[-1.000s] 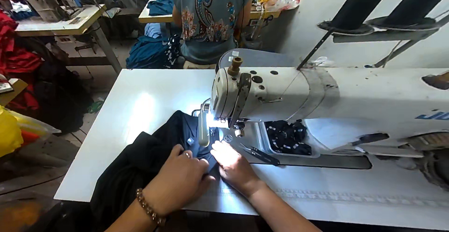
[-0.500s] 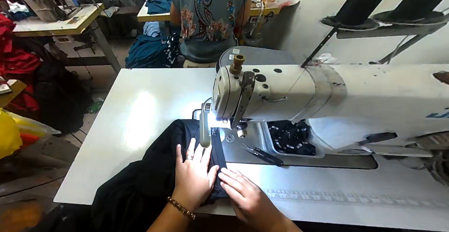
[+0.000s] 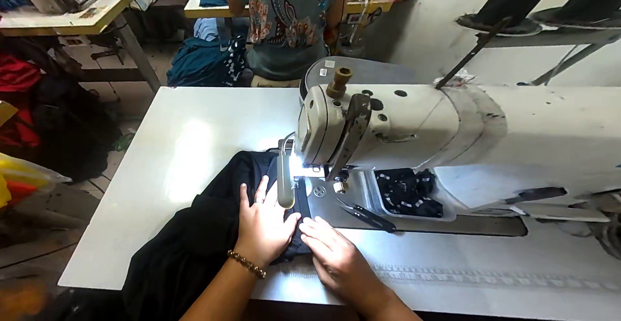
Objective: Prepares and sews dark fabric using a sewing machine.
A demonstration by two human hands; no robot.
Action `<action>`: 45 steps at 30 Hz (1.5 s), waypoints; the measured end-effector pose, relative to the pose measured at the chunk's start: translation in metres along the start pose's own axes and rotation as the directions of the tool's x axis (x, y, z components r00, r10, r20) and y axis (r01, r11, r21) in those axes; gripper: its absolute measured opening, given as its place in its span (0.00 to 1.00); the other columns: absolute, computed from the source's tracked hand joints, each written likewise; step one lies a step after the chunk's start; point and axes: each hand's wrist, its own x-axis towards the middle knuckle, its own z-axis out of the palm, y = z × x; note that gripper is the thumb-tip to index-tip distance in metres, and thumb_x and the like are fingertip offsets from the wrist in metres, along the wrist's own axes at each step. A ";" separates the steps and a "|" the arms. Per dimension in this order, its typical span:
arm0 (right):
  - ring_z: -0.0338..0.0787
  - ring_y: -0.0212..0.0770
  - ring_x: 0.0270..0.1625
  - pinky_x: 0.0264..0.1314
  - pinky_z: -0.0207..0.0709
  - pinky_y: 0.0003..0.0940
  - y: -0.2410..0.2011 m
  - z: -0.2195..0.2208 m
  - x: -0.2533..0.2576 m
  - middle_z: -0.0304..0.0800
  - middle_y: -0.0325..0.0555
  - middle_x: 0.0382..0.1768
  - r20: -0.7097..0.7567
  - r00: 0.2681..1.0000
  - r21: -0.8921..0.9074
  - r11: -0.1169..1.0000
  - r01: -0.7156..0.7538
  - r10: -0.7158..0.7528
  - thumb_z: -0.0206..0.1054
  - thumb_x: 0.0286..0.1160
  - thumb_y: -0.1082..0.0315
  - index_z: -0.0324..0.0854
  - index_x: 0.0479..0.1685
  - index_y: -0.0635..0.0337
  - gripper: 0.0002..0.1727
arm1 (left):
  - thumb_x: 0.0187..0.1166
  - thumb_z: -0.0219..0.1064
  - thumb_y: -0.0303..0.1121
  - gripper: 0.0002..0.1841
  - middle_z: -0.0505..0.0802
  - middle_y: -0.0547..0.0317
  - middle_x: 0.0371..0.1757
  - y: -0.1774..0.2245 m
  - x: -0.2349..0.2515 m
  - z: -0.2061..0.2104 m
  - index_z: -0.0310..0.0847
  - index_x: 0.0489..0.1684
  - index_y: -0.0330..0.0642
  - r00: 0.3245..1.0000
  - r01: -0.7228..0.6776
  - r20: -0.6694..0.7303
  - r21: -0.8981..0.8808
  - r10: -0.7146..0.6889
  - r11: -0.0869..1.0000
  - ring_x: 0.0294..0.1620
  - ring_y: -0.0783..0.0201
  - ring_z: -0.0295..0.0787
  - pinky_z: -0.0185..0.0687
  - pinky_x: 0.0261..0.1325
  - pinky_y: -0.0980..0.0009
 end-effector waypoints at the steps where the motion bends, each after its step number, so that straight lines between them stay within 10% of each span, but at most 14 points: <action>1: 0.93 0.47 0.66 0.78 0.77 0.40 0.001 0.001 0.002 0.97 0.51 0.53 -0.001 1.000 -0.001 1.000 -0.012 0.012 0.56 0.72 0.73 0.93 0.41 0.64 0.16 | 0.87 0.47 0.60 0.32 0.67 0.66 0.93 0.000 0.003 -0.003 0.67 0.89 0.63 1.000 0.014 0.026 -0.004 -0.014 1.000 0.97 0.55 0.48 0.21 0.91 0.31; 10: 0.92 0.51 0.67 0.77 0.78 0.44 0.016 0.015 0.025 0.97 0.54 0.54 -0.024 0.998 -0.029 0.998 -0.050 0.049 0.59 0.69 0.73 0.94 0.42 0.68 0.16 | 0.90 0.52 0.52 0.29 0.61 0.66 0.95 -0.003 0.020 -0.013 0.65 0.91 0.61 0.999 0.046 0.029 -0.024 -0.046 0.999 0.98 0.52 0.38 0.15 0.89 0.30; 16: 0.92 0.49 0.67 0.78 0.78 0.46 0.021 0.016 0.027 0.96 0.52 0.55 -0.025 0.999 -0.041 0.998 -0.037 0.036 0.61 0.68 0.74 0.94 0.43 0.65 0.15 | 0.89 0.55 0.46 0.20 0.89 0.64 0.74 -0.019 -0.015 -0.002 0.88 0.70 0.58 0.935 -0.318 -0.143 0.063 0.324 0.946 0.88 0.49 0.70 0.40 0.84 0.20; 19: 0.92 0.49 0.67 0.77 0.78 0.45 0.024 0.015 0.026 0.96 0.52 0.55 -0.033 0.999 -0.035 0.999 -0.032 0.031 0.61 0.67 0.76 0.94 0.42 0.65 0.14 | 0.87 0.57 0.48 0.18 0.95 0.58 0.50 -0.023 -0.036 -0.019 0.93 0.44 0.51 0.901 -0.397 -0.131 0.142 0.415 0.907 0.70 0.48 0.87 0.59 0.80 0.24; 28: 0.95 0.50 0.61 0.74 0.81 0.49 0.001 0.006 0.021 0.98 0.52 0.48 0.007 0.999 -0.045 0.998 0.053 -0.053 0.62 0.74 0.69 0.92 0.38 0.62 0.12 | 0.84 0.61 0.41 0.17 0.91 0.57 0.30 0.010 -0.053 -0.050 0.85 0.24 0.45 0.731 -0.673 -0.219 -0.072 0.646 0.736 0.51 0.52 0.92 0.70 0.81 0.49; 31: 0.96 0.44 0.54 0.68 0.85 0.39 -0.023 -0.008 0.000 0.97 0.49 0.40 -0.001 0.999 -0.018 0.999 0.040 -0.040 0.64 0.73 0.68 0.90 0.33 0.60 0.09 | 0.88 0.53 0.48 0.19 0.93 0.56 0.47 0.011 -0.041 -0.033 0.87 0.48 0.47 0.878 -0.472 -0.195 -0.217 0.436 0.854 0.60 0.55 0.90 0.70 0.77 0.42; 34: 0.93 0.52 0.64 0.74 0.81 0.46 -0.028 -0.020 -0.016 0.97 0.56 0.52 0.065 0.998 0.004 1.000 0.015 -0.015 0.64 0.72 0.77 0.92 0.42 0.66 0.10 | 0.92 0.41 0.55 0.29 0.80 0.64 0.84 0.000 -0.038 -0.006 0.76 0.84 0.59 0.981 -0.189 -0.059 -0.084 0.184 0.978 0.89 0.57 0.69 0.33 0.88 0.25; 45: 0.92 0.50 0.67 0.77 0.78 0.41 -0.022 -0.010 -0.020 0.96 0.55 0.55 0.029 0.999 -0.006 0.999 -0.042 0.042 0.61 0.74 0.76 0.92 0.42 0.65 0.12 | 0.92 0.40 0.53 0.28 0.76 0.68 0.87 -0.008 -0.031 0.010 0.75 0.85 0.61 0.982 -0.162 -0.107 -0.039 0.157 0.986 0.91 0.57 0.63 0.29 0.87 0.23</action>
